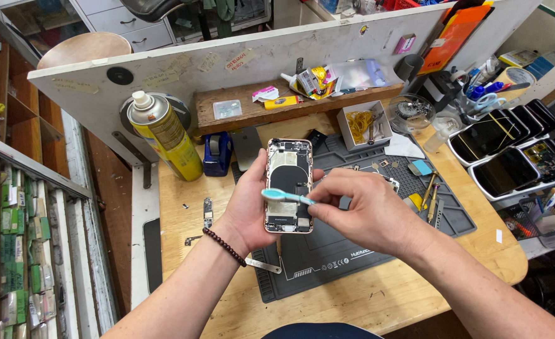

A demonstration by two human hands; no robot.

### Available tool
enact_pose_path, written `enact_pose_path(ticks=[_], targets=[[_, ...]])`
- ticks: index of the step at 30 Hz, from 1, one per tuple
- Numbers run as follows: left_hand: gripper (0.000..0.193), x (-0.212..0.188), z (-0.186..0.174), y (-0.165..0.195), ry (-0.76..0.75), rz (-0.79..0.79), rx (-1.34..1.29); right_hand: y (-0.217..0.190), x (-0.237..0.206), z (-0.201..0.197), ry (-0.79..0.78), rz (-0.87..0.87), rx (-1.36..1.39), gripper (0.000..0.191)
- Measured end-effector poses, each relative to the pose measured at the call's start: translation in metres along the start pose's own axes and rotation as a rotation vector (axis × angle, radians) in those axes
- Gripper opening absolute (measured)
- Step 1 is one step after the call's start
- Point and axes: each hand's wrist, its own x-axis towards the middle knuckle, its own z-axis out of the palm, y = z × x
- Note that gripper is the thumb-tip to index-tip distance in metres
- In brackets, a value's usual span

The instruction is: The person cleans a disassembled smartphone's internal components using a toothbrush and a metal spudger. They remove a ribbon cable, brush the motherboard and phone frame, and use tweezers to adjust a small connector before placing the cable back into the device.

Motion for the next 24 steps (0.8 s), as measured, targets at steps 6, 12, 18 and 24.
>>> enact_pose_path(ticks=[6,12,18,24], targets=[[0.073,-0.003,-0.002,-0.002,-0.057,-0.016,-0.046,-0.002,0.008,-0.002,0.211,0.078,0.042,0.014],[0.070,-0.002,0.000,-0.003,0.020,-0.037,0.017,-0.004,0.012,-0.003,0.192,-0.025,-0.100,0.015],[0.076,0.000,-0.005,0.003,0.051,-0.019,0.020,0.019,0.006,0.000,0.125,0.000,0.237,0.017],[0.073,0.006,-0.015,-0.004,0.058,-0.010,0.006,0.099,-0.006,0.008,0.375,0.556,0.412,0.020]])
